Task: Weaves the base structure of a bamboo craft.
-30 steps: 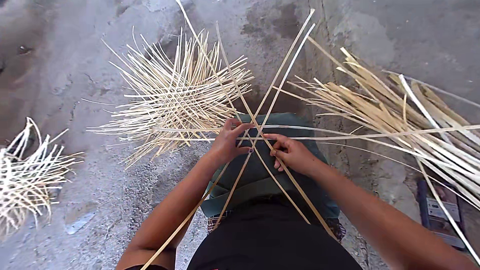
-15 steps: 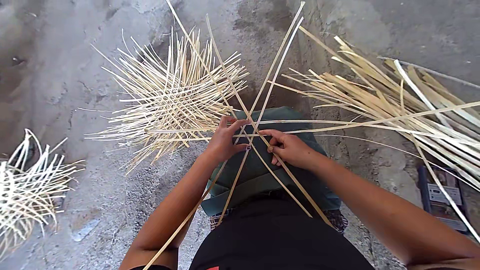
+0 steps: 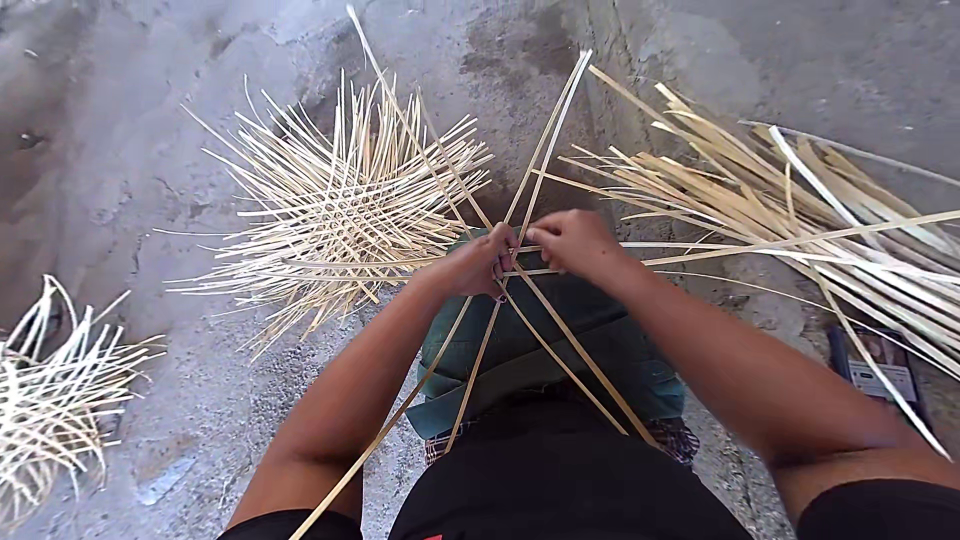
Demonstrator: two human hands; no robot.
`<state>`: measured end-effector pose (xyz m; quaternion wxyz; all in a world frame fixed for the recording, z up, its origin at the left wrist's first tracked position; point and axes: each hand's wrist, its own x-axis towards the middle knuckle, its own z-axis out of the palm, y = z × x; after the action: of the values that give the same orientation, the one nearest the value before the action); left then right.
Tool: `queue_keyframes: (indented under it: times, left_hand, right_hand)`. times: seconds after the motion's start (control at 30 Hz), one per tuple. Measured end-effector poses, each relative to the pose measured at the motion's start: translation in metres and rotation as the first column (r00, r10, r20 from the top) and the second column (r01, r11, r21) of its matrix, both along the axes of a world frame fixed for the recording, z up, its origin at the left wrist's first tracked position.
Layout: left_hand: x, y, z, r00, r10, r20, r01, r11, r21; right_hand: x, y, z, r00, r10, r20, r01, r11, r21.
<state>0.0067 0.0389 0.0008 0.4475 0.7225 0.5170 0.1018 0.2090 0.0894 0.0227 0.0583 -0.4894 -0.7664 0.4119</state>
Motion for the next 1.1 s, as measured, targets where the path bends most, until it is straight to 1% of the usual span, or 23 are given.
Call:
queue_keyframes:
  times: [0.03, 0.07, 0.1, 0.13, 0.17, 0.2, 0.27, 0.33, 0.4, 0.43, 0.5, 0.53, 0.6, 0.7, 0.77, 0.83, 0.9, 0.97, 1.03, 1.1]
  left_hand:
    - [0.002, 0.000, 0.002, 1.000, 0.017, -0.009, -0.017, 1.000, -0.017]
    - [0.003, -0.001, 0.001, 0.999, 0.028, -0.016, -0.028, 0.999, -0.016]
    - [0.004, -0.001, 0.000, 0.999, 0.037, -0.019, -0.037, 0.999, -0.012]
    - [0.005, -0.001, 0.001, 0.999, 0.046, -0.024, -0.046, 0.999, -0.014]
    - [0.005, 0.000, 0.002, 0.998, 0.056, -0.034, -0.057, 0.998, -0.022]
    - [0.006, 0.001, 0.003, 0.997, 0.063, -0.052, -0.065, 0.997, -0.035]
    - [0.008, 0.005, 0.004, 0.992, 0.048, -0.120, -0.056, 0.997, -0.060]
    - [0.012, 0.012, 0.006, 0.974, -0.023, -0.227, 0.009, 0.998, -0.062]
    - [0.019, 0.018, 0.006, 0.945, -0.087, -0.314, 0.074, 0.996, -0.052]
    - [0.023, 0.021, 0.007, 0.927, -0.117, -0.356, 0.104, 0.993, -0.055]
    - [0.032, 0.026, 0.014, 0.892, -0.170, -0.418, 0.148, 0.985, -0.086]
    - [0.034, 0.028, 0.016, 0.884, -0.187, -0.428, 0.158, 0.982, -0.103]
    - [0.034, 0.030, 0.017, 0.896, -0.198, -0.397, 0.160, 0.979, -0.126]
    - [0.033, 0.029, 0.018, 0.913, -0.185, -0.363, 0.140, 0.979, -0.147]
    - [0.033, 0.027, 0.020, 0.926, -0.155, -0.346, 0.108, 0.983, -0.151]
    - [0.029, 0.026, 0.019, 0.935, -0.133, -0.330, 0.090, 0.986, -0.142]
    - [0.026, 0.024, 0.019, 0.943, -0.117, -0.311, 0.076, 0.987, -0.141]
    - [0.024, 0.023, 0.019, 0.948, -0.106, -0.302, 0.065, 0.988, -0.141]
    - [0.022, 0.022, 0.013, 0.963, -0.089, -0.253, 0.061, 0.991, -0.116]
    - [0.022, 0.021, 0.016, 0.975, -0.075, -0.208, 0.052, 0.992, -0.116]
  right_hand:
    - [-0.006, 0.007, -0.004, 0.993, -0.111, -0.050, 0.108, 0.991, -0.075]
    - [-0.010, 0.011, -0.013, 0.971, -0.206, -0.125, 0.183, 0.967, -0.178]
    - [-0.015, 0.011, -0.023, 0.934, -0.289, -0.209, 0.221, 0.929, -0.295]
    - [-0.018, 0.009, -0.031, 0.894, -0.352, -0.277, 0.236, 0.896, -0.375]
    - [-0.020, 0.003, -0.036, 0.859, -0.391, -0.332, 0.249, 0.884, -0.396]
    - [-0.022, -0.005, -0.038, 0.833, -0.406, -0.377, 0.270, 0.892, -0.363]
    - [-0.022, -0.027, -0.041, 0.809, -0.377, -0.451, 0.315, 0.926, -0.209]
    - [-0.020, -0.047, -0.048, 0.774, -0.347, -0.529, 0.360, 0.929, -0.083]
    - [-0.019, -0.060, -0.057, 0.737, -0.339, -0.584, 0.399, 0.917, -0.029]
    - [-0.018, -0.063, -0.062, 0.732, -0.330, -0.596, 0.416, 0.909, 0.007]
    - [-0.017, -0.068, -0.068, 0.761, -0.301, -0.575, 0.427, 0.899, 0.096]
    - [-0.016, -0.070, -0.069, 0.780, -0.285, -0.557, 0.423, 0.896, 0.133]
    - [-0.015, -0.072, -0.071, 0.797, -0.263, -0.544, 0.418, 0.890, 0.182]
    - [-0.014, -0.074, -0.073, 0.776, -0.244, -0.582, 0.421, 0.887, 0.189]
    - [-0.012, -0.075, -0.067, 0.771, -0.272, -0.575, 0.413, 0.902, 0.127]
    - [-0.012, -0.074, -0.064, 0.727, -0.323, -0.605, 0.429, 0.903, 0.033]
    - [-0.015, -0.069, -0.062, 0.630, -0.429, -0.647, 0.440, 0.884, -0.158]
    - [-0.016, -0.059, -0.058, 0.573, -0.545, -0.612, 0.433, 0.835, -0.339]
    - [-0.013, -0.050, -0.049, 0.590, -0.600, -0.540, 0.371, 0.796, -0.479]
    - [-0.006, -0.045, -0.038, 0.619, -0.604, -0.501, 0.288, 0.769, -0.571]
